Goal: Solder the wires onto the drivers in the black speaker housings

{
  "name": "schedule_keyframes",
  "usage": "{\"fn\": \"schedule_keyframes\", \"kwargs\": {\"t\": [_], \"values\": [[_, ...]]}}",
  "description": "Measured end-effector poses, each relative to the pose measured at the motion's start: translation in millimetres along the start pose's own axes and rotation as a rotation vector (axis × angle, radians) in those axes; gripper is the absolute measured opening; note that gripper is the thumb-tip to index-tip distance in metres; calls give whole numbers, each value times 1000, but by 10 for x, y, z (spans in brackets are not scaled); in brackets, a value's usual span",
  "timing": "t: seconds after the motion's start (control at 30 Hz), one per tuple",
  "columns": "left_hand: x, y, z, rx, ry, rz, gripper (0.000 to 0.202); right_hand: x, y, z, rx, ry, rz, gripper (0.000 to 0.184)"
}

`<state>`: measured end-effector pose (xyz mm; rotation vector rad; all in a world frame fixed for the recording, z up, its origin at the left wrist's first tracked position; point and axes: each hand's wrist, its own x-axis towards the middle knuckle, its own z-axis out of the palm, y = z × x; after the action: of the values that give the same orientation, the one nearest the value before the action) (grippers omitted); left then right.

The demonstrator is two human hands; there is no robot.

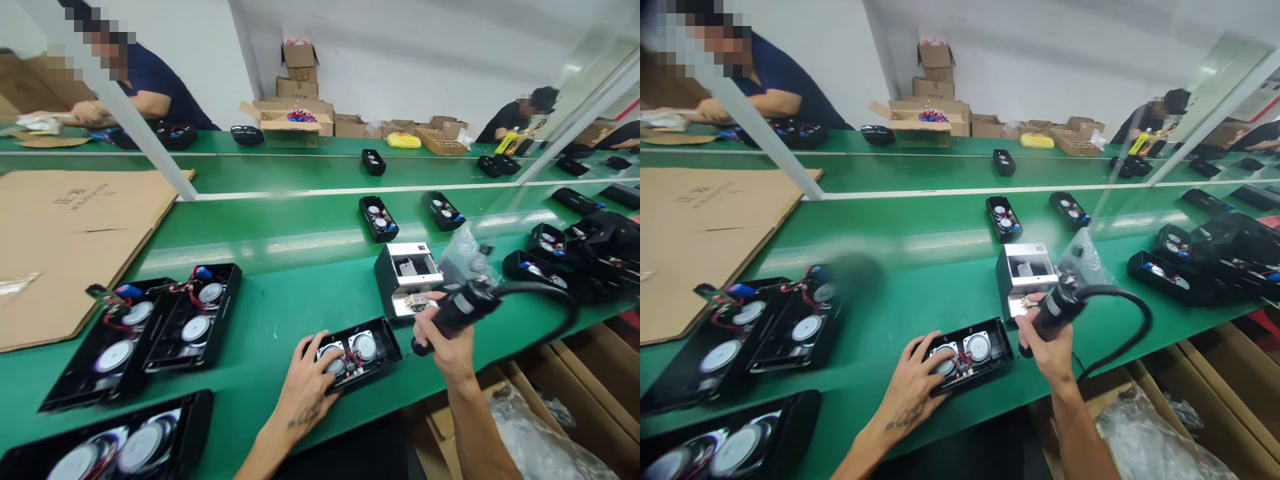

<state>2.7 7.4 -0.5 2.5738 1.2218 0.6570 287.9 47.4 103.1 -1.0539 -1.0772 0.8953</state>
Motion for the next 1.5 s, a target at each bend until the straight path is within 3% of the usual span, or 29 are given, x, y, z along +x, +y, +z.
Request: {"fn": "schedule_keyframes", "kwargs": {"t": [0.2, 0.4, 0.73, 0.9, 1.1, 1.27, 1.5], "values": [[81, 85, 5, -15, -40, -31, 22, -476, -78, 469, 317, -221, -138, 32], [55, 93, 20, -3, -39, -25, 16, -666, 82, 783, 333, -295, -80, 29], [71, 90, 27, -39, -25, -27, 17, -599, 57, 803, 369, -244, -93, 25], [62, 63, -94, -86, -32, 11, 23, -544, -30, 746, 399, -165, -108, 24], [-38, 150, -240, -193, 179, 83, 37, -585, -176, 724, 446, -78, -79, 19], [-46, 244, -234, -310, 202, 62, 5, -620, -242, 746, 474, -43, -86, 20], [-52, 306, -277, -315, 212, 11, 13, -620, -251, 666, 485, 9, -77, 20]]}}
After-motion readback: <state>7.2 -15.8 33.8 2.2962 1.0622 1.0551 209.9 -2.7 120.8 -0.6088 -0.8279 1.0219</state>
